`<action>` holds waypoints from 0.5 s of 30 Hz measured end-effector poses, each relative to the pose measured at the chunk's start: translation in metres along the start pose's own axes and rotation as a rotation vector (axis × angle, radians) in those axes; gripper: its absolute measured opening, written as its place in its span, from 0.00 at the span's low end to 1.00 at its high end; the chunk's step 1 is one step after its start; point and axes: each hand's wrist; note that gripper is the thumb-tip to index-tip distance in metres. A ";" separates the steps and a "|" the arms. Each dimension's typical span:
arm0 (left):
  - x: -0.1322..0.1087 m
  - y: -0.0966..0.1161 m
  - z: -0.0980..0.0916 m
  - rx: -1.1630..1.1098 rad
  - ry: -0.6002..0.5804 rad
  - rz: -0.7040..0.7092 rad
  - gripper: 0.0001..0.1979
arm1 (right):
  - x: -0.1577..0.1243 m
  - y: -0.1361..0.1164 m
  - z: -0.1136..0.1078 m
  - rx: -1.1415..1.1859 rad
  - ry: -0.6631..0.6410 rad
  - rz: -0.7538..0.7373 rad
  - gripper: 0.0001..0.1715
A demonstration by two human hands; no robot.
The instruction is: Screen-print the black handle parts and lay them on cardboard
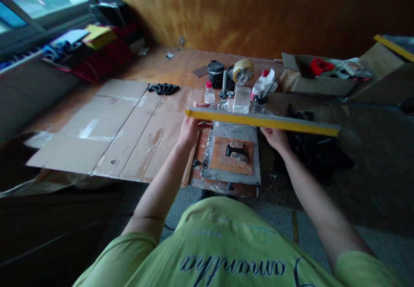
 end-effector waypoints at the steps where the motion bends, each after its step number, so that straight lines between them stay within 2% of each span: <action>1: 0.009 0.007 0.007 -0.014 -0.005 0.017 0.28 | -0.013 -0.006 0.017 -0.026 -0.076 -0.053 0.22; 4: 0.019 0.012 0.020 -0.028 0.030 0.046 0.28 | -0.044 -0.037 0.056 -0.228 -0.226 -0.204 0.20; 6: 0.007 -0.001 0.022 -0.024 0.109 0.051 0.29 | -0.055 -0.057 0.065 -0.317 -0.282 -0.209 0.17; 7: -0.006 -0.013 0.022 -0.009 0.129 0.001 0.29 | -0.058 -0.066 0.065 -0.322 -0.302 -0.171 0.16; 8: -0.022 -0.027 0.021 0.012 0.130 -0.086 0.30 | -0.061 -0.075 0.063 -0.306 -0.309 -0.120 0.16; 9: -0.040 -0.044 0.020 0.047 0.086 -0.240 0.31 | -0.065 -0.083 0.061 -0.275 -0.294 -0.072 0.16; 11: -0.076 -0.076 0.021 0.110 -0.114 -0.641 0.34 | -0.077 -0.101 0.057 -0.191 -0.204 -0.046 0.16; 13: -0.102 -0.100 0.021 0.069 -0.132 -0.761 0.34 | -0.090 -0.117 0.058 -0.095 -0.113 -0.184 0.14; 15: -0.108 -0.113 0.015 -0.001 -0.051 -0.746 0.31 | -0.097 -0.119 0.059 0.001 -0.092 -0.407 0.10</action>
Point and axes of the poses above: each hand's wrist, its own x-axis towards the middle knuckle, its own z-axis out of the palm, y = z × x, and after that the axes turned 11 degrees about -x, right-handed
